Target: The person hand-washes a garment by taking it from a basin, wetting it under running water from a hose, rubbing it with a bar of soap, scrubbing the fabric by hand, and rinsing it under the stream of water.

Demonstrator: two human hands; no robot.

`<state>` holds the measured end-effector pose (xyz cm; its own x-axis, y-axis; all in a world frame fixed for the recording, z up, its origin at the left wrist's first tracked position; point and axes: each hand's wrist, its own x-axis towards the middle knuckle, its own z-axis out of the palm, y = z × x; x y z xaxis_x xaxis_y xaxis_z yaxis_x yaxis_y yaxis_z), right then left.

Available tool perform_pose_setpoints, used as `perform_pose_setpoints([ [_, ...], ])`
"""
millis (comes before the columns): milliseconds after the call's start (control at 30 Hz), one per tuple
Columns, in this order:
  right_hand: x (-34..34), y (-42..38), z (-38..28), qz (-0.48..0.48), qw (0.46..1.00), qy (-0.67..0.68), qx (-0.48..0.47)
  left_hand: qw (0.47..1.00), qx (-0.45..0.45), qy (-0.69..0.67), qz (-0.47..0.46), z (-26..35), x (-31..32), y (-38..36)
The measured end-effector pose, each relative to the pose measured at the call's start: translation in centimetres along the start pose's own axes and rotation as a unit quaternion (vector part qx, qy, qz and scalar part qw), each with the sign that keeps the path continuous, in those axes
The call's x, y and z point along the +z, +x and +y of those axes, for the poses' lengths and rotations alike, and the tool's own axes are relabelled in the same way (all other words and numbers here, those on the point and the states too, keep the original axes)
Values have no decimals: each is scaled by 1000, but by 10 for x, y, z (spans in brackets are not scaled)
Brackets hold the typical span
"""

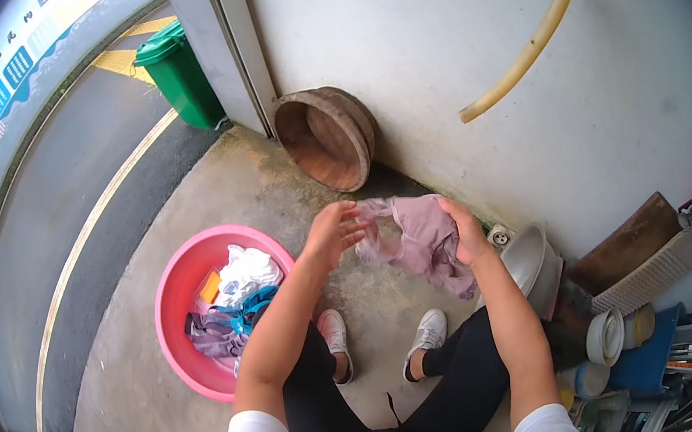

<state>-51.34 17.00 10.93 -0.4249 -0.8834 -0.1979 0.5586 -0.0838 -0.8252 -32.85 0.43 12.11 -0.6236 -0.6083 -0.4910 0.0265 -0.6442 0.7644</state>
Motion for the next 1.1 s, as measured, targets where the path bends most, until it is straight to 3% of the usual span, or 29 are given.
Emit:
perform_pose_setpoints([
  [167, 17, -5, -17, 6, 995, 93, 25, 969, 3, 87, -231, -20, 14, 10],
  [300, 17, -1, -21, 9, 997, 78, 5, 934, -4, 189, -302, -32, 28, 11],
  [367, 14, 0, -27, 31, 995, 91, -3, 899, 51, 266, -344, -30, 25, 10],
  [433, 3, 0, -31, 34, 998, 8, -45, 866, 60, 321, -378, -26, 20, 9],
  [533, 3, -4, -36, 56, 995, -52, -66, 693, 162, 595, -374, -20, 13, 5],
  [633, -15, 6, -26, 133, 979, -132, -80, 728, 128, 501, -451, -28, 8, 4],
  [667, -26, 13, -12, 160, 945, -260, -121, 787, 116, 413, -443, -26, 10, -1],
  [733, -46, 30, 16, 205, 820, -496, -198, 877, 91, 228, -412, -17, 18, -14],
  [767, -38, 29, 25, 230, 769, -541, -252, 911, 45, 163, -375, -15, 17, -13],
  [867, -24, 25, 23, 74, 870, -471, -125, 936, 3, -6, -353, -6, 19, -14],
  [900, -14, 21, 14, -27, 940, -341, 1, 932, 5, -28, -361, -7, 16, -9],
  [933, -1, 14, 10, -51, 967, -244, 46, 935, 6, -34, -352, -8, 14, -6],
  [1000, 36, -3, 8, -97, 984, -41, 143, 943, 6, -47, -328, -5, 13, -10],
  [1100, 32, -2, 6, -157, 982, -56, 93, 944, 24, -61, -323, 3, 4, -11],
])
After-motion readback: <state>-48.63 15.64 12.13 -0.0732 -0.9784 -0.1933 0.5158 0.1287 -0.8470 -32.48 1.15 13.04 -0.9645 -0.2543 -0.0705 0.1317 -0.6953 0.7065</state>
